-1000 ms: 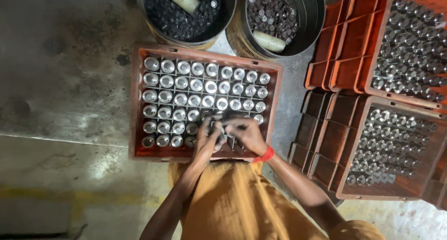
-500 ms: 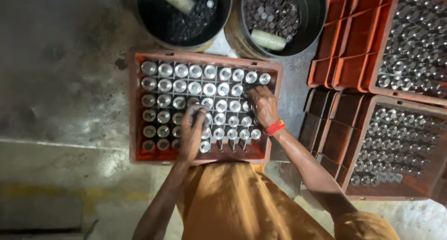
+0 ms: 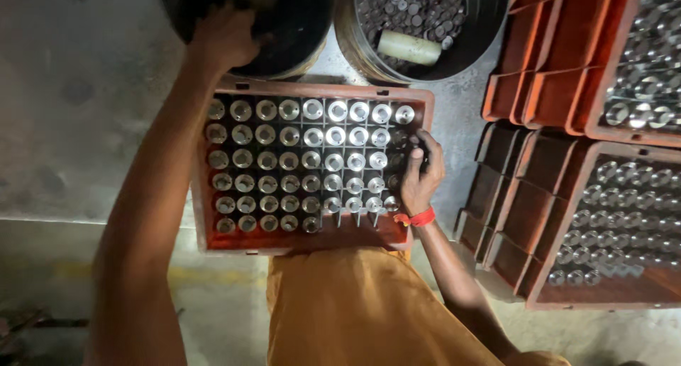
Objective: The person picks small cylindrical metal parts from buckets and places them one at a time into the cells of a compartmentalized tray on the workbench, filling the grid. They occasionally reposition the tray and reach into different buckets for more parts.
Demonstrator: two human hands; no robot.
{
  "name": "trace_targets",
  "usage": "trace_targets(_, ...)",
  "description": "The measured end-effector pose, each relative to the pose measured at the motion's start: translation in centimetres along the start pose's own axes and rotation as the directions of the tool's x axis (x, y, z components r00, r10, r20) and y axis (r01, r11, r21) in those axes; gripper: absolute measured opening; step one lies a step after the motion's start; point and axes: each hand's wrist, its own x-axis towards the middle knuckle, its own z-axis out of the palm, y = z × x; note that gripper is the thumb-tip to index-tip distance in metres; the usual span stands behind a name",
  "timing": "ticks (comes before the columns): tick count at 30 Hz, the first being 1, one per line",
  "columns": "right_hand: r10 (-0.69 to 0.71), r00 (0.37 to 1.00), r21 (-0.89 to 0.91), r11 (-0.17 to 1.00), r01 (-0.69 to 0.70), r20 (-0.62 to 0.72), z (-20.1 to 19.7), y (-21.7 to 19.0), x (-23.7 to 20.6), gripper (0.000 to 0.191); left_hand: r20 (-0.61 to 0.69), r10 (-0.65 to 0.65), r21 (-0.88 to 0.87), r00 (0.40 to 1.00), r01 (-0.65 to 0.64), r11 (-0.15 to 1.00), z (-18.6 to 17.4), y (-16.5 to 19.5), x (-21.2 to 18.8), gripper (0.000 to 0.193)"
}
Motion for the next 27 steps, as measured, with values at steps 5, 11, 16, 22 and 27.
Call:
trace_targets(5, -0.026, 1.0, -0.06, 0.998, 0.027, 0.012, -0.1, -0.6, -0.2, 0.038, 0.195, 0.22, 0.306, 0.956, -0.272, 0.912, 3.7, 0.5, 2.4, 0.054)
trace_targets(11, -0.058, 0.997, -0.08, 0.995, 0.062, 0.055, -0.1, -0.8, -0.1, 0.035, 0.288, 0.211, 0.07, 0.934, -0.241, 0.968, 4.3, -0.2, 2.5, 0.067)
trace_targets(16, -0.037, 0.997, -0.077, 0.996, 0.042, 0.066, -0.2, -0.9, -0.1, 0.029, 0.291, 0.219, 0.112, 0.931, -0.261, 0.959, 2.7, 1.1, 1.7, 0.053)
trace_targets(22, -0.051, 0.997, -0.053, 0.997, 0.054, 0.066, -0.1, -1.4, 0.2, 0.027, 0.118, 0.202, 0.084, 0.972, -0.213, 0.974, 3.0, 1.1, 1.9, 0.069)
trace_targets(27, -0.063, 0.995, -0.057, 0.996, 0.067, 0.071, 0.0, -1.5, 0.3, 0.026, 0.118, 0.333, 0.255, 0.935, -0.353, 0.9, 4.3, 1.0, 2.8, 0.07)
